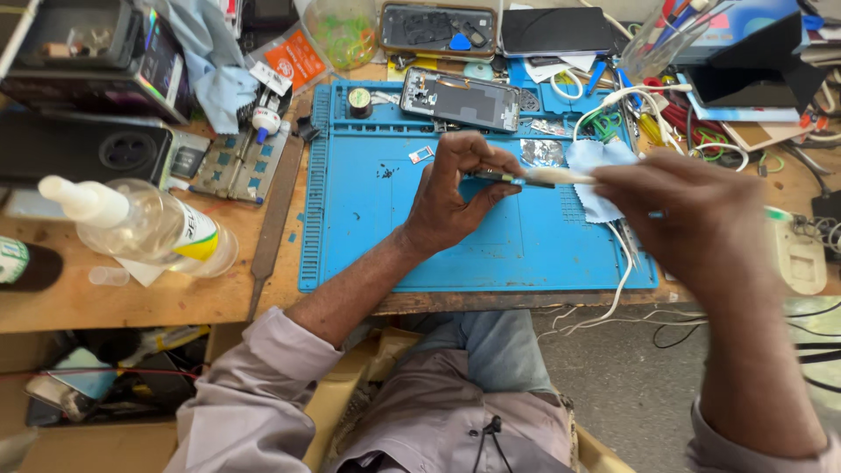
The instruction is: The person cleans the edges of a disassembled smartphone with a cloth, then reassembles the device by aligning and pressing the back cover onto the chassis. They wipe the exterior, connect a charging cable, and observe the screen as it powers on and displays the charging interface.
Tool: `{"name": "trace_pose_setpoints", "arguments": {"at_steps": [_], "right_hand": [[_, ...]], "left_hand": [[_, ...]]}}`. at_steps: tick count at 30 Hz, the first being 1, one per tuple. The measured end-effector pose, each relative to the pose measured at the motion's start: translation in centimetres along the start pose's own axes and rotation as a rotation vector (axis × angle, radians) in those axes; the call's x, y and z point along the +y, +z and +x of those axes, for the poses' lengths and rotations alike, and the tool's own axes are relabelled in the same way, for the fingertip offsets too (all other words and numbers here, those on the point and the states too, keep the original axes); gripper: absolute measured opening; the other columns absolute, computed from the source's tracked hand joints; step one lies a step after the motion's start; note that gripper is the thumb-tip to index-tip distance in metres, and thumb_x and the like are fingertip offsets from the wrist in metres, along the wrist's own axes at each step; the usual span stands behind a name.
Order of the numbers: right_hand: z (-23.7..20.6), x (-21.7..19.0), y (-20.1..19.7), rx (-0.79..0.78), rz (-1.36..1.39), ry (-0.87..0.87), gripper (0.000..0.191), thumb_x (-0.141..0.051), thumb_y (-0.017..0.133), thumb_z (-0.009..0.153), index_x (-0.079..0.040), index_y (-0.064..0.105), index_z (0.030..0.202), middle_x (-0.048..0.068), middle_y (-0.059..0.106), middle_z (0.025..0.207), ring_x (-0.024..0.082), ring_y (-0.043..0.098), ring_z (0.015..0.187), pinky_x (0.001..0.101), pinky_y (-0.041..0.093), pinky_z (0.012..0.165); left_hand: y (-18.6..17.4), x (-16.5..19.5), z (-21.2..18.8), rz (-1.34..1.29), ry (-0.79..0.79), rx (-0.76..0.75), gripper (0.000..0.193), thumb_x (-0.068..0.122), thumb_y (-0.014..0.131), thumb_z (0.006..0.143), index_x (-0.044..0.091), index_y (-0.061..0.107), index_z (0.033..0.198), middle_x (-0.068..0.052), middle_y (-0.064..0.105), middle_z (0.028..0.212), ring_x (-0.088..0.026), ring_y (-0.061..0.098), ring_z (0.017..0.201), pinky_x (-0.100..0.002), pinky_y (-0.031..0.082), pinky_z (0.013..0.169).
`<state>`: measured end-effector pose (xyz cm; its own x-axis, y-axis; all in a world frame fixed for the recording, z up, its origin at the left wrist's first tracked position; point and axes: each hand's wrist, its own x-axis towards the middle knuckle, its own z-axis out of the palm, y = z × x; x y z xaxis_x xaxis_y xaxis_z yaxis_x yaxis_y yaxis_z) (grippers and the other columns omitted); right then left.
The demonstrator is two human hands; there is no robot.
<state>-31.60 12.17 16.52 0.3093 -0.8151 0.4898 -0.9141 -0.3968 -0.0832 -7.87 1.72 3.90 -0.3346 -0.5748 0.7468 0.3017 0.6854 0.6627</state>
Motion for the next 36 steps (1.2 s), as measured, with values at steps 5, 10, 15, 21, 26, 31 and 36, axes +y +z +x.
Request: {"name": "trace_pose_setpoints", "arguments": {"at_steps": [5,10,15,21,26,31,36], "right_hand": [[-3.3,7.5,3.1,-0.058,0.06,0.303,0.009,-0.017,0.077,0.11,-0.011,0.077,0.117,0.009,0.075,0.099,0.019,0.071,0.077,0.0329,0.055,0.072],[-3.5,8.0,7.9,0.016,0.071,0.346,0.022,-0.011,0.074,0.1,-0.007,0.078,0.121,0.014,0.076,0.112,0.025,0.072,0.092,0.0371,0.056,0.078],[-0.5,1.3,11.3,-0.025,0.765,0.423,0.028,-0.014,0.064,0.106,-0.003,0.069,0.131,0.009,0.078,0.109,0.015,0.074,0.099,0.0287,0.058,0.088],[3.5,-2.3,13.8,-0.034,1.25,0.501,0.027,-0.01,0.069,0.101,0.006,0.066,0.122,0.008,0.076,0.1,0.01,0.071,0.088,0.026,0.059,0.079],[4.9,-1.7,13.9,0.002,1.259,0.475,0.019,-0.01,0.07,0.101,0.003,0.069,0.115,0.007,0.076,0.095,0.008,0.068,0.081,0.0241,0.055,0.071],[6.1,-0.7,14.3,0.058,1.299,0.447,0.018,-0.011,0.071,0.101,0.002,0.069,0.113,0.008,0.076,0.094,0.009,0.069,0.078,0.0245,0.057,0.07],[7.0,0.6,14.2,-0.079,1.302,0.432,0.019,-0.012,0.069,0.101,0.0,0.066,0.115,0.007,0.076,0.096,0.009,0.071,0.08,0.0234,0.056,0.068]], "left_hand": [[0.1,0.2,0.6,-0.102,-0.051,0.123,0.048,-0.003,0.072,0.102,0.012,0.035,0.129,-0.014,0.068,0.121,-0.02,0.071,0.114,-0.034,0.065,0.099],[-1.0,0.3,1.8,-0.418,-0.182,0.299,0.047,-0.002,0.075,0.097,0.01,0.037,0.122,-0.012,0.071,0.108,-0.015,0.074,0.1,-0.03,0.066,0.086],[-1.4,-0.5,2.3,-0.495,-0.308,0.389,0.048,-0.003,0.077,0.094,0.008,0.039,0.12,-0.013,0.074,0.103,-0.014,0.073,0.092,-0.027,0.065,0.079],[-1.7,-1.4,2.1,-0.408,-0.406,0.446,0.049,-0.004,0.078,0.091,0.006,0.04,0.12,-0.012,0.074,0.1,-0.012,0.073,0.086,-0.026,0.064,0.073],[-2.7,-1.9,2.2,-0.49,-0.497,0.396,0.031,0.007,0.071,0.098,0.002,0.053,0.123,-0.012,0.077,0.1,-0.011,0.072,0.087,-0.025,0.062,0.074],[-3.4,-2.7,2.2,-0.428,-0.529,0.309,0.018,0.011,0.066,0.102,-0.002,0.07,0.114,-0.009,0.077,0.101,-0.009,0.072,0.089,-0.024,0.061,0.08],[-3.5,-3.2,1.8,-0.328,-0.492,0.321,0.016,0.008,0.066,0.103,-0.003,0.072,0.112,-0.008,0.077,0.098,-0.006,0.069,0.086,-0.021,0.059,0.077]]}}
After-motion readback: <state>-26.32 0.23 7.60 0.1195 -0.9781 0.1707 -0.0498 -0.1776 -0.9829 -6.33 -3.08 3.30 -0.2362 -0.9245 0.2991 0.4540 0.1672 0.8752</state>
